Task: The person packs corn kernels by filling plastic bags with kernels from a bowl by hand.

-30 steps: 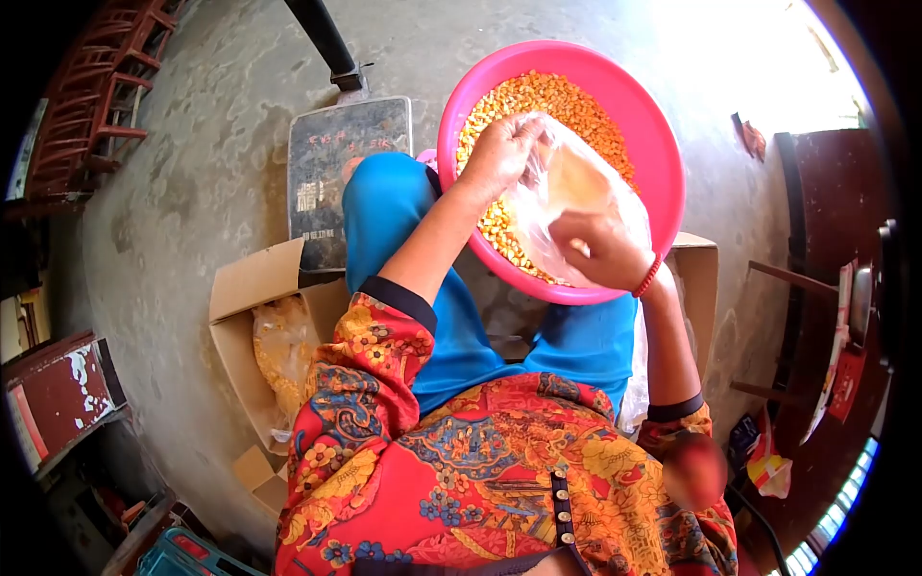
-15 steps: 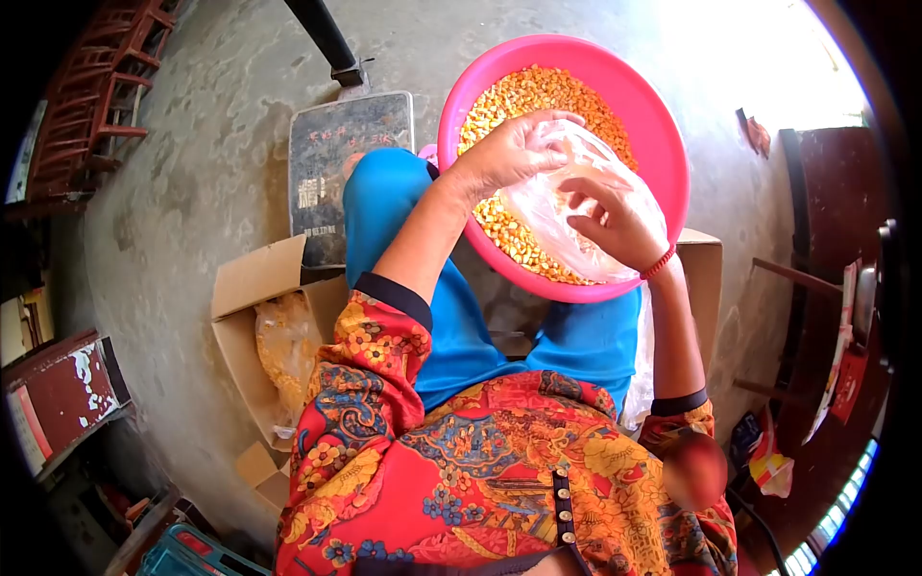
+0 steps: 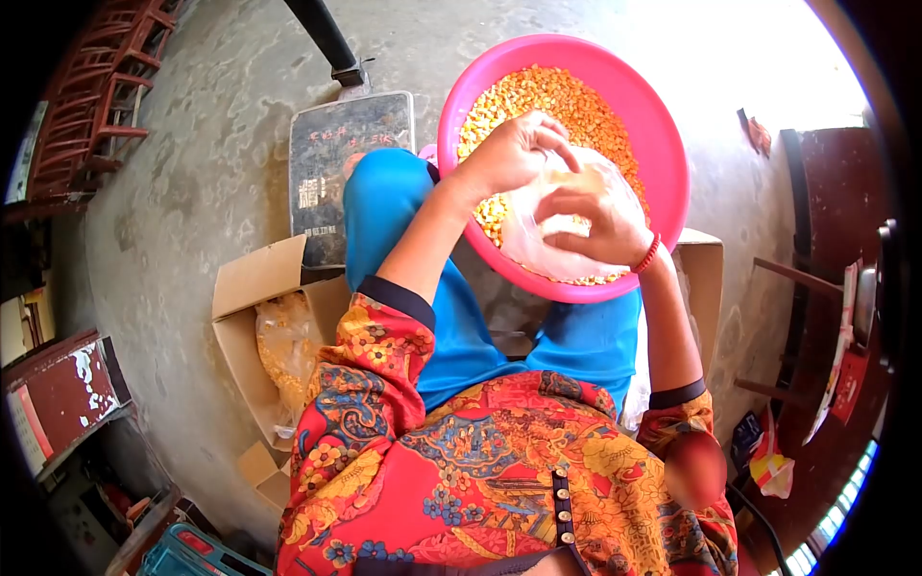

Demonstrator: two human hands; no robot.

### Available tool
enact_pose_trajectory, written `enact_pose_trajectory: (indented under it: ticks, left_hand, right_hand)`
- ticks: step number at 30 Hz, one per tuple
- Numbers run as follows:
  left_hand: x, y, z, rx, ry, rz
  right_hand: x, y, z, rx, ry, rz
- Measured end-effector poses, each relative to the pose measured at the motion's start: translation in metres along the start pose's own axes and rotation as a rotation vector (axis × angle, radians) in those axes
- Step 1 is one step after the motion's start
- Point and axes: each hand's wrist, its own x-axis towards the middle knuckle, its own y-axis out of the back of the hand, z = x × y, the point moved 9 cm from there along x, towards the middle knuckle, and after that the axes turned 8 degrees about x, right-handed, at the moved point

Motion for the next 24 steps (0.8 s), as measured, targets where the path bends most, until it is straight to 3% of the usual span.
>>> enact_pose_trajectory:
  ticks: [2,5,7,10,12,14,16,19,22,23,24]
  left_hand:
    - [-0.003,0.003,-0.009,0.55,0.129,0.08]
    - [-0.008,0.0,-0.012,0.597,0.161,0.093]
    - [-0.007,0.003,-0.021,0.477,0.246,0.133]
    - [-0.006,0.011,-0.024,0.395,0.198,0.272]
    - [-0.004,0.009,-0.024,0.29,0.184,0.293]
    - [0.001,0.004,-0.013,0.198,0.038,0.247]
    - [-0.002,0.004,-0.017,0.173,0.09,0.221]
    - [-0.002,-0.011,-0.014,0.633,0.274,-0.116]
    - [-0.003,-0.012,-0.029,0.577,0.406,-0.057]
    - [-0.002,-0.014,-0.032,0.644,0.457,-0.121]
    - [-0.003,-0.018,-0.04,0.642,0.457,-0.119]
  right_hand:
    - [-0.003,0.006,0.017,-0.05,-0.007,0.186]
    - [-0.005,-0.002,0.04,-0.016,-0.128,0.126]
    - [-0.013,0.011,0.055,0.291,-0.361,0.324]
    - [-0.029,0.013,0.096,0.075,-0.557,0.422]
    - [-0.035,0.001,0.123,-0.026,-0.455,0.416]
    - [-0.036,-0.006,0.139,0.063,-0.497,0.416]
    - [-0.04,-0.001,0.146,0.137,-0.548,0.491]
    - [-0.052,0.019,0.154,0.23,-0.629,0.673]
    - [-0.045,0.02,0.159,0.051,-0.539,0.636]
    - [-0.05,0.008,0.171,0.248,-0.724,0.545]
    - [-0.051,0.015,0.166,0.246,-0.724,0.543]
